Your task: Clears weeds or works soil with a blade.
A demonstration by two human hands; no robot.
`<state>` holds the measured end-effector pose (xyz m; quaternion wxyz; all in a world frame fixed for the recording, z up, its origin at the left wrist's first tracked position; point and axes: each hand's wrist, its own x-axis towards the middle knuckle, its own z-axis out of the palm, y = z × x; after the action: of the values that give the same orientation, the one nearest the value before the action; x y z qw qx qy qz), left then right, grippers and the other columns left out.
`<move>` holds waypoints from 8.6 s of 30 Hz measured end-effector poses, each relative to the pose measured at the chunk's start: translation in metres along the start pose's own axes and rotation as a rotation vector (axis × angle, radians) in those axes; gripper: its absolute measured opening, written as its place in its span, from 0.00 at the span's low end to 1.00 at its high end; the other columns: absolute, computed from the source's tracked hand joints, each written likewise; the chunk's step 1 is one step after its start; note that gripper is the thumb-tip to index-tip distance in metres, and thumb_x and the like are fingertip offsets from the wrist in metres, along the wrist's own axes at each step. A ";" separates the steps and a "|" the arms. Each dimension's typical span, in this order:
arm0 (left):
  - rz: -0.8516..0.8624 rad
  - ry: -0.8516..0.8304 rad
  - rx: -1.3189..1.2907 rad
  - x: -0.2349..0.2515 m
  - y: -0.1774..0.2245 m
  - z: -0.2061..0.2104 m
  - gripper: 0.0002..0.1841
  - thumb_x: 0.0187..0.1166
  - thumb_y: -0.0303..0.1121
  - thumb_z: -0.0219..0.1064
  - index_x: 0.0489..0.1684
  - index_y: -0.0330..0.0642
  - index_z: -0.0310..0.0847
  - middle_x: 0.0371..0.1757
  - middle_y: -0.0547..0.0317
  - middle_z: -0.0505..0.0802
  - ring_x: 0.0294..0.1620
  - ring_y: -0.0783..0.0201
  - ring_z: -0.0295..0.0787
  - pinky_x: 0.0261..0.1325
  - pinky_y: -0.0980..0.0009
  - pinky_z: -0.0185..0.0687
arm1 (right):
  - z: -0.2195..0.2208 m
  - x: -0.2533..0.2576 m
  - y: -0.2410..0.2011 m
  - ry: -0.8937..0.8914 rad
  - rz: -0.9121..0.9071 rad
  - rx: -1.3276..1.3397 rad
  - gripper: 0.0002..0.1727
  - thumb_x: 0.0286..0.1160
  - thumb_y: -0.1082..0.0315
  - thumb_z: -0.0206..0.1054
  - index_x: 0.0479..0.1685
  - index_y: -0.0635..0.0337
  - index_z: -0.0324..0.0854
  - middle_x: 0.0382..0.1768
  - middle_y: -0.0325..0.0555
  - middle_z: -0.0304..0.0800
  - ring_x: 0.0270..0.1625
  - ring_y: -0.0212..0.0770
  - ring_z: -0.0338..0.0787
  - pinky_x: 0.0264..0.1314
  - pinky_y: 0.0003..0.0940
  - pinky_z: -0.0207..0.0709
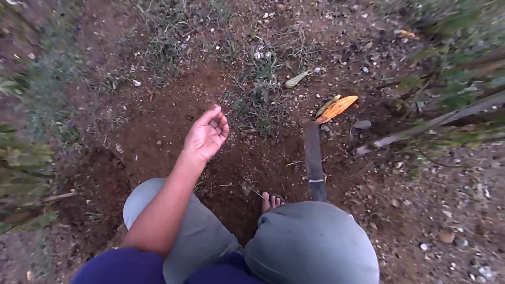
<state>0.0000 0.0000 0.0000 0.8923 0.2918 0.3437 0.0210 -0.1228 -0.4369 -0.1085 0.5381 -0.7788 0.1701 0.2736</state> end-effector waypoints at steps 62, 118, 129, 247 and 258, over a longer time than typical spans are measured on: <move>0.036 -0.035 0.035 -0.009 -0.007 0.011 0.17 0.90 0.35 0.51 0.26 0.46 0.78 0.21 0.63 0.87 0.23 0.68 0.88 0.35 0.74 0.89 | 0.010 0.079 -0.035 -0.017 0.131 -0.304 0.15 0.75 0.73 0.72 0.54 0.74 0.78 0.27 0.47 0.83 0.25 0.37 0.83 0.36 0.37 0.82; 0.102 0.025 0.009 -0.010 -0.005 -0.001 0.21 0.90 0.35 0.51 0.21 0.46 0.79 0.19 0.62 0.88 0.20 0.67 0.89 0.32 0.73 0.90 | 0.100 0.207 -0.143 0.153 0.028 -0.006 0.32 0.90 0.64 0.58 0.91 0.56 0.55 0.70 0.70 0.81 0.65 0.65 0.88 0.66 0.61 0.80; 0.059 -0.009 0.015 0.001 -0.015 0.007 0.20 0.90 0.36 0.51 0.22 0.45 0.79 0.20 0.62 0.88 0.21 0.67 0.89 0.32 0.73 0.90 | 0.055 0.230 -0.169 0.080 -0.027 -0.447 0.33 0.87 0.64 0.59 0.92 0.55 0.57 0.73 0.71 0.80 0.76 0.70 0.81 0.76 0.67 0.71; 0.588 0.194 0.262 0.005 0.012 0.004 0.08 0.82 0.18 0.60 0.52 0.35 0.77 0.41 0.58 0.87 0.35 0.69 0.85 0.41 0.75 0.84 | 0.100 0.186 -0.116 -0.223 -0.062 -1.010 0.34 0.81 0.64 0.68 0.86 0.60 0.63 0.66 0.72 0.85 0.69 0.72 0.86 0.68 0.68 0.78; 0.588 0.166 0.269 -0.004 0.008 0.009 0.07 0.82 0.18 0.60 0.51 0.36 0.77 0.40 0.58 0.87 0.34 0.70 0.85 0.40 0.76 0.84 | 0.113 0.126 -0.068 -0.292 -0.174 -1.189 0.24 0.94 0.64 0.51 0.87 0.52 0.66 0.66 0.72 0.85 0.66 0.74 0.87 0.64 0.68 0.80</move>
<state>0.0040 0.0008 0.0119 0.7706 0.4909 0.3159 0.2555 -0.0121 -0.3031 -0.1652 0.0498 -0.9111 -0.1512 0.3803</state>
